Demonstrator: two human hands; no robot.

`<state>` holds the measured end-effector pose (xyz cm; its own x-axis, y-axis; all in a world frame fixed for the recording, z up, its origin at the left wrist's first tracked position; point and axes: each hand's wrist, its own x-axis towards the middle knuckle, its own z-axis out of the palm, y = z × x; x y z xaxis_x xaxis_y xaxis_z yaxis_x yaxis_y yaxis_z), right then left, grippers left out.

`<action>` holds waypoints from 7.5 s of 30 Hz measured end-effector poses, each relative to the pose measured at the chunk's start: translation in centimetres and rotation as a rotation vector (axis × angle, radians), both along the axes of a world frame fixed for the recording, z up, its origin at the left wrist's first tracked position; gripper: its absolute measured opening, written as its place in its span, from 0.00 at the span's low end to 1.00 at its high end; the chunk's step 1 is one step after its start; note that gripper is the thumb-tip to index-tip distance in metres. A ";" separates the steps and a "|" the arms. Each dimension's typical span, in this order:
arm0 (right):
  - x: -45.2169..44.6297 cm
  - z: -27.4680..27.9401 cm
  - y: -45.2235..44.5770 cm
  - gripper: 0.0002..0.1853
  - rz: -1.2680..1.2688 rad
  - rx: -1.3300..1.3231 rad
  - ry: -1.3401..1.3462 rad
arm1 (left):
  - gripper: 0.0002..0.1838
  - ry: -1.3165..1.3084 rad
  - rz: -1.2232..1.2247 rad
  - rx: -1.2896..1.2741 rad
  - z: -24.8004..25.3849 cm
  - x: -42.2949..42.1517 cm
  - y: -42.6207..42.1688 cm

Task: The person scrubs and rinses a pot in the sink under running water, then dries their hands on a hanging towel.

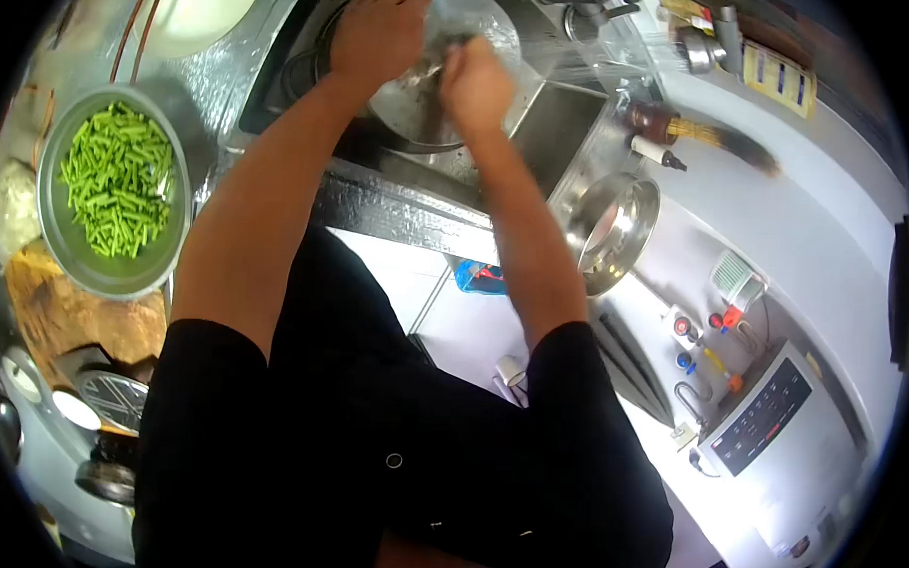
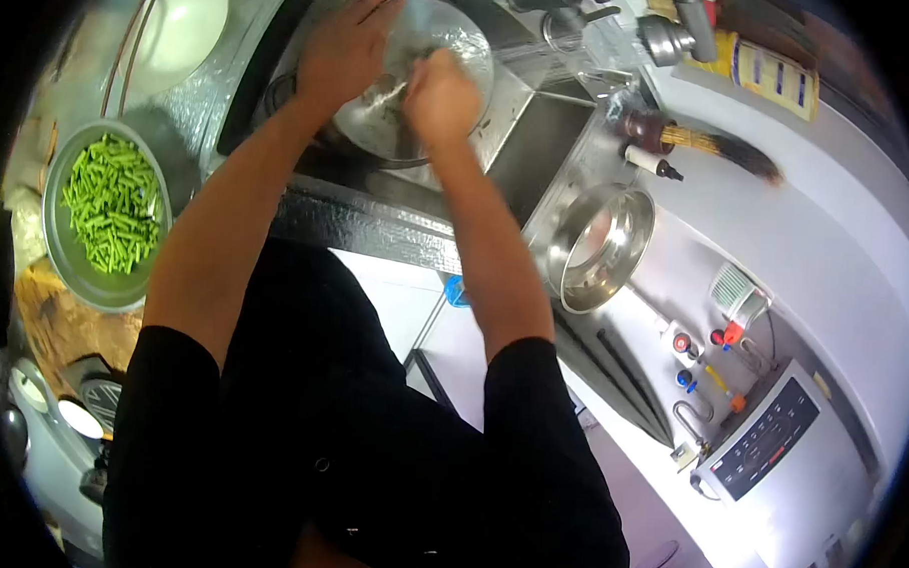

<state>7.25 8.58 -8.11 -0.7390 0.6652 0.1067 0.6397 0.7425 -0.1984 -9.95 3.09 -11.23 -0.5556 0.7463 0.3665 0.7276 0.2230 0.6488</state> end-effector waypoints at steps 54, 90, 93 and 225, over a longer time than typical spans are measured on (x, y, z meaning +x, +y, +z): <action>4.5 -0.6 -5.9 0.08 0.372 0.013 0.277 | 0.23 0.064 -0.090 -0.094 0.0 -0.3 0.3; 1.1 1.5 4.2 0.09 -0.309 0.019 -0.079 | 0.27 0.161 -0.122 -0.239 3.0 0.0 1.1; 1.4 0.9 5.6 0.12 -0.353 -0.178 -0.186 | 0.27 0.167 -0.103 -0.280 2.7 0.2 1.1; -0.3 -3.6 19.2 0.16 0.049 -0.178 -0.443 | 0.61 -0.505 0.376 -0.218 2.5 9.8 -3.0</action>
